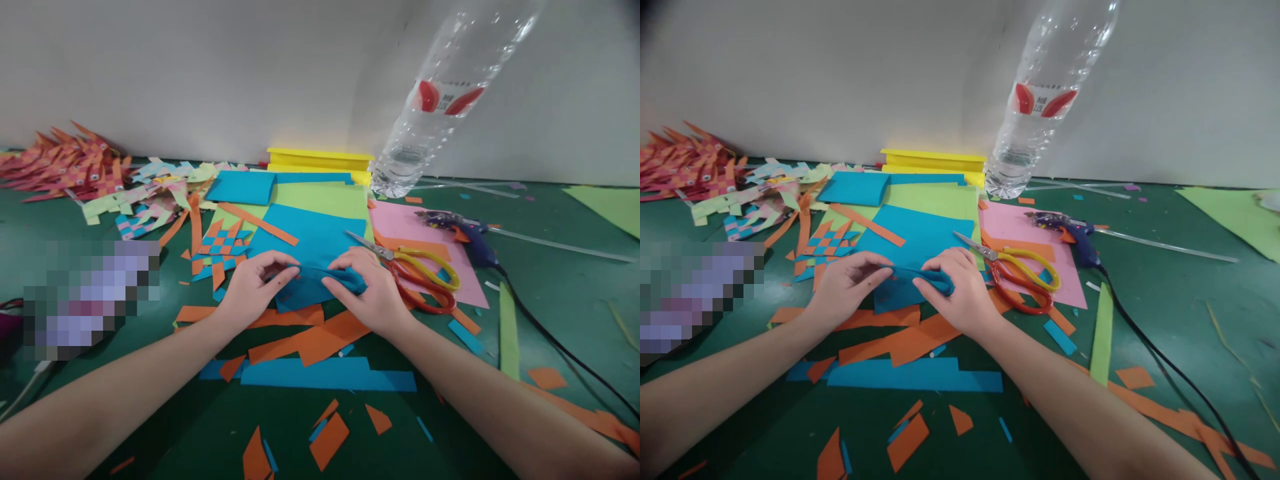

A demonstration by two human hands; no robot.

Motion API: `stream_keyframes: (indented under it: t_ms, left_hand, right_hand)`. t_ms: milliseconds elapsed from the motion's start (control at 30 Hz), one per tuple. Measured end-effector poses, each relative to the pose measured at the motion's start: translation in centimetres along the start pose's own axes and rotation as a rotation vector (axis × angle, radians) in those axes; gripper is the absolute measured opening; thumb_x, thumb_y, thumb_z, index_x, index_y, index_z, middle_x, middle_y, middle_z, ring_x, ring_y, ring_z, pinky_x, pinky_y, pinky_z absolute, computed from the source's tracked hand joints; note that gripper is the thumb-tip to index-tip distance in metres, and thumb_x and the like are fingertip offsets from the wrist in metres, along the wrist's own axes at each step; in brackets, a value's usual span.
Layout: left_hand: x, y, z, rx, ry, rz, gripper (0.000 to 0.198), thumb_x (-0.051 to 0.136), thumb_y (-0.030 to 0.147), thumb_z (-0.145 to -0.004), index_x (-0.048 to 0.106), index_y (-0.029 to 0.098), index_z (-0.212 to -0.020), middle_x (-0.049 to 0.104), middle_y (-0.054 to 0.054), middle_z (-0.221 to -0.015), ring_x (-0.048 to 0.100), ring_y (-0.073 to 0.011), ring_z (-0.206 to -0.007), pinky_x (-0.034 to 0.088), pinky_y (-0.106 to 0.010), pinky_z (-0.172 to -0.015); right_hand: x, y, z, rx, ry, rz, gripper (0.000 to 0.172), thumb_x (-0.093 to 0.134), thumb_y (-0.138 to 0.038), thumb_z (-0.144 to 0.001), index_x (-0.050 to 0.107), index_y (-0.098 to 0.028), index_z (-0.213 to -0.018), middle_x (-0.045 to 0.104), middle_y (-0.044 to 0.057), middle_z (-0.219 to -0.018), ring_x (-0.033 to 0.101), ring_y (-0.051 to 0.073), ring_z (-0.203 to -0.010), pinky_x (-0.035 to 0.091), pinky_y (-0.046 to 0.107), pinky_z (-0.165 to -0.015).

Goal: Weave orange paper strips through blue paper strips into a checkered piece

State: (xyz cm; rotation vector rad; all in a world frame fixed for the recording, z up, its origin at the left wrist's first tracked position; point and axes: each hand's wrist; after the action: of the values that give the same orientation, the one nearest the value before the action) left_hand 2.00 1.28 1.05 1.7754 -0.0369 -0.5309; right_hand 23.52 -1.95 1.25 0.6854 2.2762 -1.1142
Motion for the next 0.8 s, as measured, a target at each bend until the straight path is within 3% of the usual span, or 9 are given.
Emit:
stream_keyframes:
  t_ms: [367, 800]
  left_hand:
    - [-0.20, 0.31, -0.11, 0.018, 0.024, -0.020, 0.014, 0.062, 0.033, -0.088, 0.068, 0.021, -0.091, 0.074, -0.003, -0.083, 0.071, -0.0171, -0.075, 0.060, -0.026, -0.066]
    - [-0.36, 0.22, 0.02, -0.031, 0.056, -0.009, 0.017, 0.063, 0.036, -0.088, 0.068, 0.019, -0.091, 0.074, -0.004, -0.081, 0.071, -0.0181, -0.076, 0.060, -0.030, -0.071]
  right_hand:
    - [0.16, 0.39, 0.06, 0.124, 0.002, -0.126, 0.007, 0.062, -0.029, -0.086, 0.060, -0.022, -0.084, 0.067, 0.004, -0.083, 0.062, 0.019, -0.081, 0.049, 0.034, -0.071]
    - [0.07, 0.20, -0.15, 0.206, 0.000, -0.186, 0.011, 0.062, -0.031, -0.085, 0.064, -0.021, -0.087, 0.069, 0.003, -0.087, 0.065, 0.018, -0.082, 0.051, 0.030, -0.069]
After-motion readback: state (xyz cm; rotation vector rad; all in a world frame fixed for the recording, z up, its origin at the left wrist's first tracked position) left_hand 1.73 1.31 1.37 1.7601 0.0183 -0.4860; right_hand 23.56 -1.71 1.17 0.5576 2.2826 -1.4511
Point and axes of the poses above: each hand's wrist, its own z-axis away from the middle knuckle, its own x-axis out of the palm, y = z × x
